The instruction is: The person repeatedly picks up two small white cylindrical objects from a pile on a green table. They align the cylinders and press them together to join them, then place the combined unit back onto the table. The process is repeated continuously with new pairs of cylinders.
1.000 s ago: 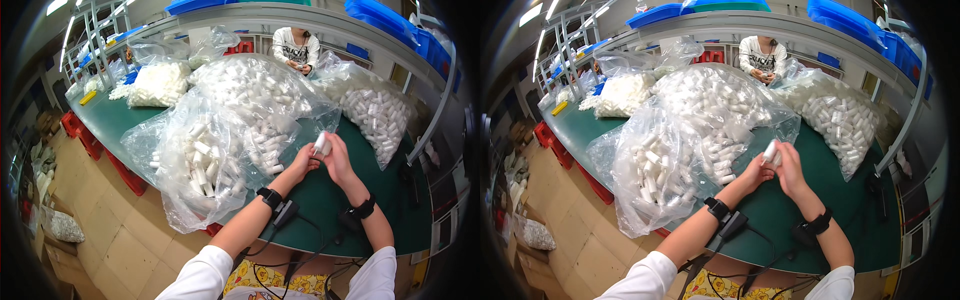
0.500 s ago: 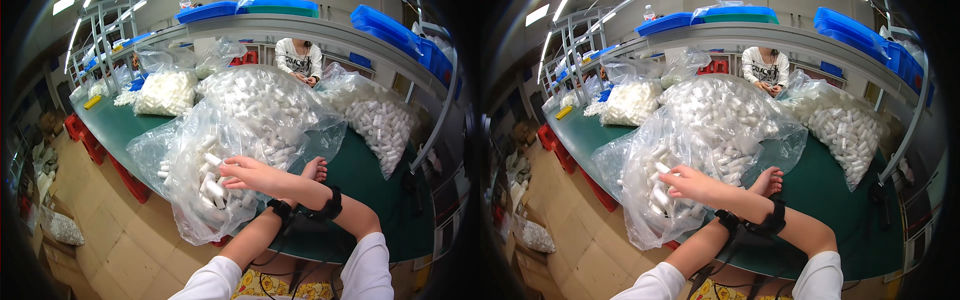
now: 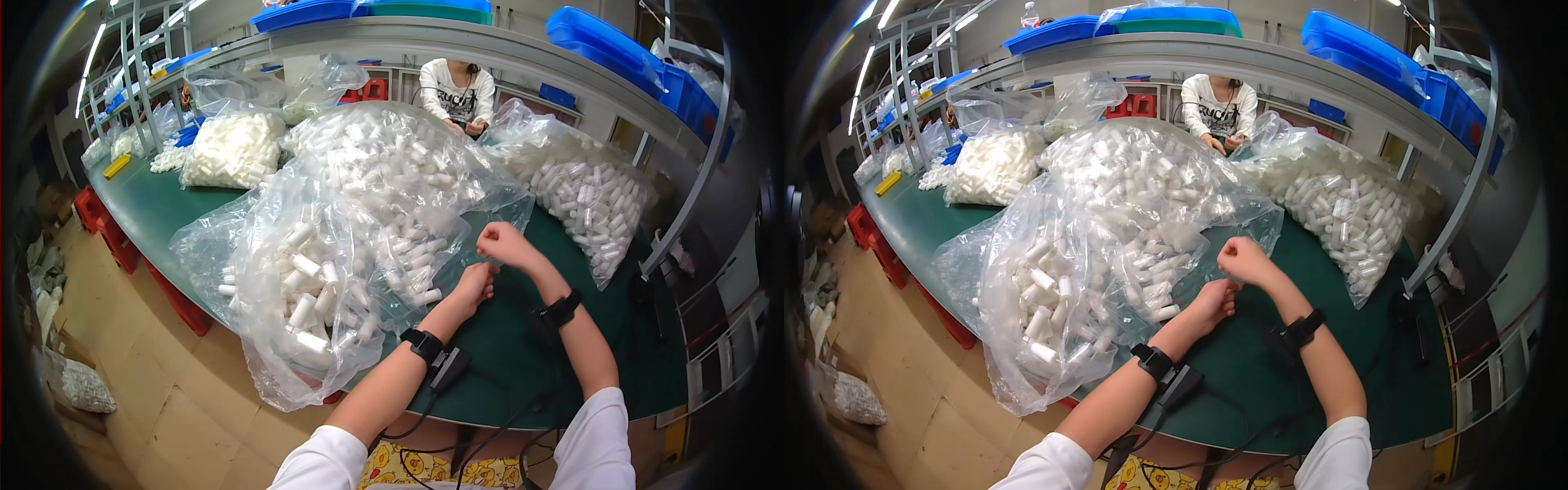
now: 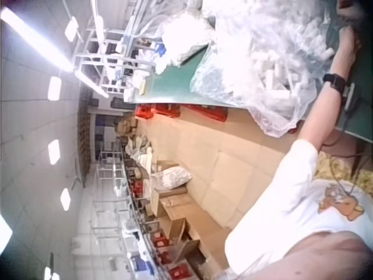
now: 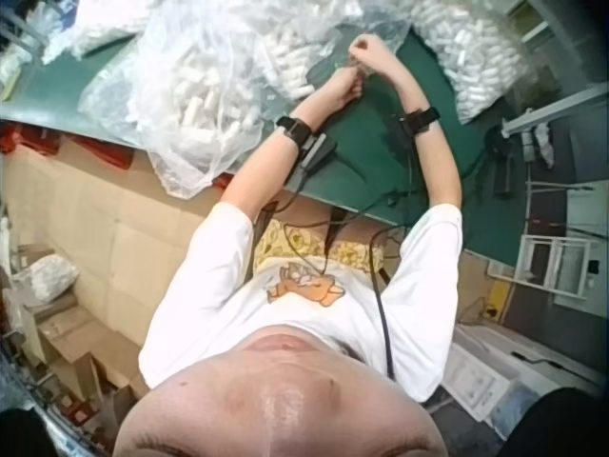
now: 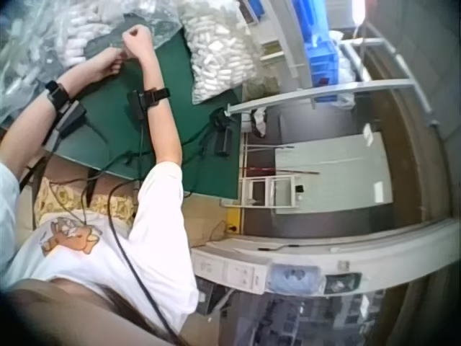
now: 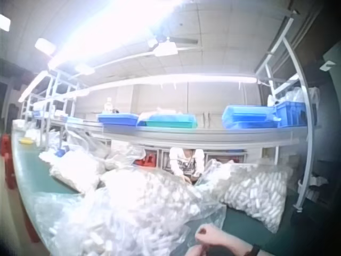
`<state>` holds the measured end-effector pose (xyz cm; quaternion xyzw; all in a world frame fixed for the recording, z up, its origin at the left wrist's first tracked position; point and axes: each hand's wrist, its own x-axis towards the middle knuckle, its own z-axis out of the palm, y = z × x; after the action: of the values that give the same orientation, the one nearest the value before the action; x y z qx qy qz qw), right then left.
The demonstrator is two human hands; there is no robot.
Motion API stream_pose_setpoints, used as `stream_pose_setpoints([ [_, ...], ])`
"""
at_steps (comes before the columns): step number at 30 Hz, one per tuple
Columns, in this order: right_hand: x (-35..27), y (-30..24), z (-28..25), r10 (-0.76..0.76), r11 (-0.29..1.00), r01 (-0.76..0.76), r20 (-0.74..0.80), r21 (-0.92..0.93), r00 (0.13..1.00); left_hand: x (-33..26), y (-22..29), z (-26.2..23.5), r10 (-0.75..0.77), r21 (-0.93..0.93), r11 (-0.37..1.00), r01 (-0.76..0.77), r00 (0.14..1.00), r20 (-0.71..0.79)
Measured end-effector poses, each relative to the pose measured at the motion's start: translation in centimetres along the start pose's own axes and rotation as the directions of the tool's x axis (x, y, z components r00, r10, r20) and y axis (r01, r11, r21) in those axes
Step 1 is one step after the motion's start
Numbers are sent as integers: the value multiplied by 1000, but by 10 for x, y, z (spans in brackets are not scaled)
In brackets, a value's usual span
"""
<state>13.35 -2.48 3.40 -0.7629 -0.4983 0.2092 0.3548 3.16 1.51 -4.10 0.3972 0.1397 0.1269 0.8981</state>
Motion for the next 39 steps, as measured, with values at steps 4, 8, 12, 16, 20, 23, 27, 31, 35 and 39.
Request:
stream_pose_setpoints([
  [4,15,10,41,-546,800,501,-56,-329,836,-3,-1,-6,-5,-153,988,-17,989,-147],
  [8,31,4,60,-515,831,530,125,-172,848,-3,0,-12,-15,-360,931,-64,977,-212],
  [12,37,2,67,-529,782,568,207,-256,823,0,-2,-17,-30,-415,906,-81,966,-255],
  [16,36,5,68,-436,832,492,247,-257,865,0,-7,-20,-3,-372,923,-95,967,-253],
  [20,27,9,65,-529,792,546,138,-274,837,2,-8,-18,51,-335,935,-119,977,-206],
  [23,11,5,54,-543,798,520,13,-303,840,0,-3,-15,20,-265,962,-63,987,-162],
  [27,-14,-5,39,-391,908,353,-152,-227,908,-5,3,-12,34,-25,999,-37,995,-98],
  [31,-31,31,18,-191,973,225,-360,56,913,-13,5,4,28,199,980,-7,994,-105],
  [35,-51,38,15,44,792,44,-128,609,991,-16,9,-1,153,318,944,-92,973,-175],
  [39,-74,44,12,59,643,-102,84,759,995,-19,12,4,291,345,919,-190,918,-270],
])
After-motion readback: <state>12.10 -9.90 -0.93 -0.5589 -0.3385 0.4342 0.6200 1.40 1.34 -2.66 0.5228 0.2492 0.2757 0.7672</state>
